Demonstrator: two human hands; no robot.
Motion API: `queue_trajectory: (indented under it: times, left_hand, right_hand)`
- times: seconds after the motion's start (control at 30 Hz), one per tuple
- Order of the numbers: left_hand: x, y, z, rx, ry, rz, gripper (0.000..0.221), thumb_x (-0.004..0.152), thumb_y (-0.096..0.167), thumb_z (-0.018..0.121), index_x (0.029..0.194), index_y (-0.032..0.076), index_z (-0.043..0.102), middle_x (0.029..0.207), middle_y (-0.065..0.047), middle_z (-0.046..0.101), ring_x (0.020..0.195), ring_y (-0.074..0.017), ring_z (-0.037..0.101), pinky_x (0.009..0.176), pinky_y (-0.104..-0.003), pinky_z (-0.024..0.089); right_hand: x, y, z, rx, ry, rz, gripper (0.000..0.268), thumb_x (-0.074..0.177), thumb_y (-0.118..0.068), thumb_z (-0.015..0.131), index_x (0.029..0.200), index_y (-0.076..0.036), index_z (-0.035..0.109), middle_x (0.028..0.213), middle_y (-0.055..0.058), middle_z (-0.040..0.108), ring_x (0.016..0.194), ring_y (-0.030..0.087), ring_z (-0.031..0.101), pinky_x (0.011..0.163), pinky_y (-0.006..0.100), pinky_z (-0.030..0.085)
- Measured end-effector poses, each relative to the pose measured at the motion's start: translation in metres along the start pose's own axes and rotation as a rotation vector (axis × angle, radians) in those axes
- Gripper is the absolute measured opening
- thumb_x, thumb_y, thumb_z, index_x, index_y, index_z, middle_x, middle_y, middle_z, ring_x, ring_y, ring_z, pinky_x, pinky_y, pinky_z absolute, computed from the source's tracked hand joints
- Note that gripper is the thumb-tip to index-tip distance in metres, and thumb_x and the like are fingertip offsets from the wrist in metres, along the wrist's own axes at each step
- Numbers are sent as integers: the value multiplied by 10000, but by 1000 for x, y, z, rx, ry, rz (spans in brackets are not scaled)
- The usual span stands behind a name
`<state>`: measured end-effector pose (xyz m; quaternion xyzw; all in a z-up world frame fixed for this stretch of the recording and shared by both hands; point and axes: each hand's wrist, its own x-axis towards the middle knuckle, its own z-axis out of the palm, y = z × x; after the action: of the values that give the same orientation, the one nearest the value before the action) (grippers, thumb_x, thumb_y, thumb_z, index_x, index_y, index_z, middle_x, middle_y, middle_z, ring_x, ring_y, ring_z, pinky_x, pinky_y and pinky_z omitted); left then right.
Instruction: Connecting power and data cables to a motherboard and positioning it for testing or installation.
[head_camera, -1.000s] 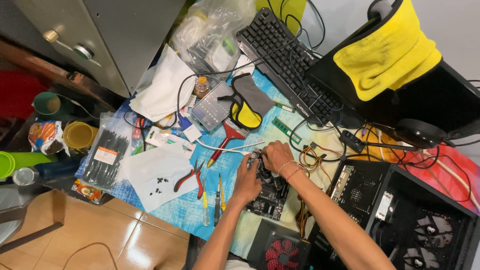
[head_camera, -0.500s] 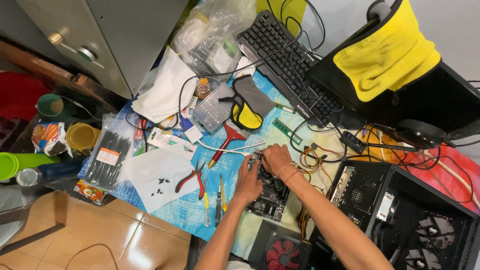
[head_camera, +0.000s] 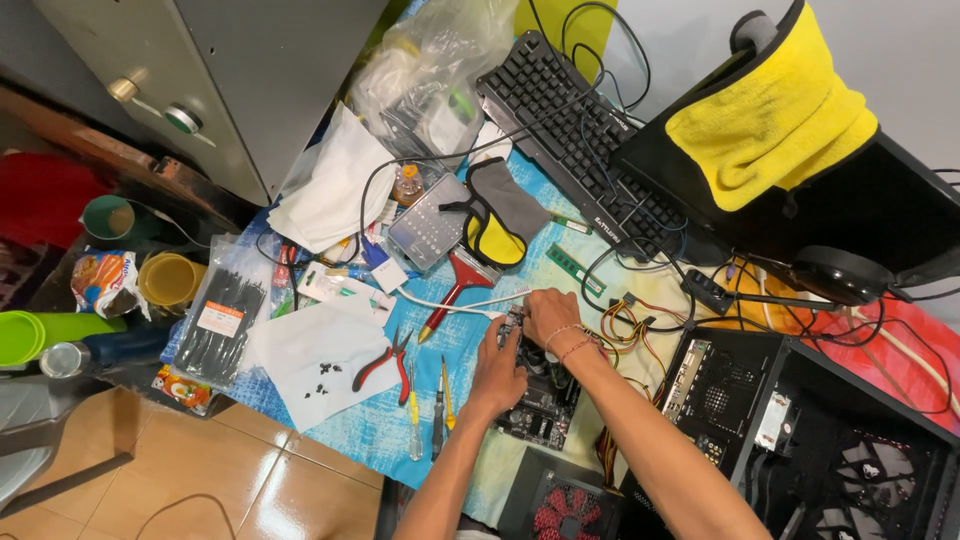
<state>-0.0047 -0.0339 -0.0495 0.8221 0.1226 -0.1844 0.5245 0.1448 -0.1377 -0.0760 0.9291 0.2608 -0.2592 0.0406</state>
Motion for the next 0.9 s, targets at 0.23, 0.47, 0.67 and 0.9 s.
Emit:
queue_trajectory:
  times: [0.23, 0.47, 0.67, 0.9]
  left_hand:
    - [-1, 2, -2, 18, -12, -17, 685, 928, 64, 565, 1574, 10, 346, 1674, -184, 48, 1519, -468, 142, 1144, -617, 428]
    - [-7, 13, -12, -15, -2, -14, 696, 914, 42, 567, 1569, -15, 338, 1667, -201, 70, 1517, -457, 167, 1137, -587, 446]
    - [-1, 5, -5, -197, 104, -25, 741, 887, -21, 596, 1551, -64, 270, 1610, -248, 78, 1497, -475, 213, 1129, -591, 479]
    - [3, 5, -4, -239, 102, -102, 816, 892, 13, 610, 1586, -55, 187, 1584, -249, 84, 1497, -475, 219, 1119, -574, 487]
  right_hand:
    - [14, -6, 0, 28, -70, 71, 128, 805, -215, 681, 846, -186, 798, 803, 109, 755, 831, 347, 732, 806, 461, 510]
    - [3, -8, -3, 71, -58, 68, 127, 817, -174, 698, 865, -126, 806, 801, 133, 756, 818, 346, 727, 822, 465, 520]
    - [-7, -11, -28, 1, -38, 42, 143, 853, -188, 702, 900, -99, 803, 832, 130, 758, 859, 336, 725, 874, 491, 509]
    - [11, -2, 7, -49, 19, -13, 132, 826, -187, 743, 831, -63, 788, 746, 139, 732, 776, 328, 709, 838, 489, 514]
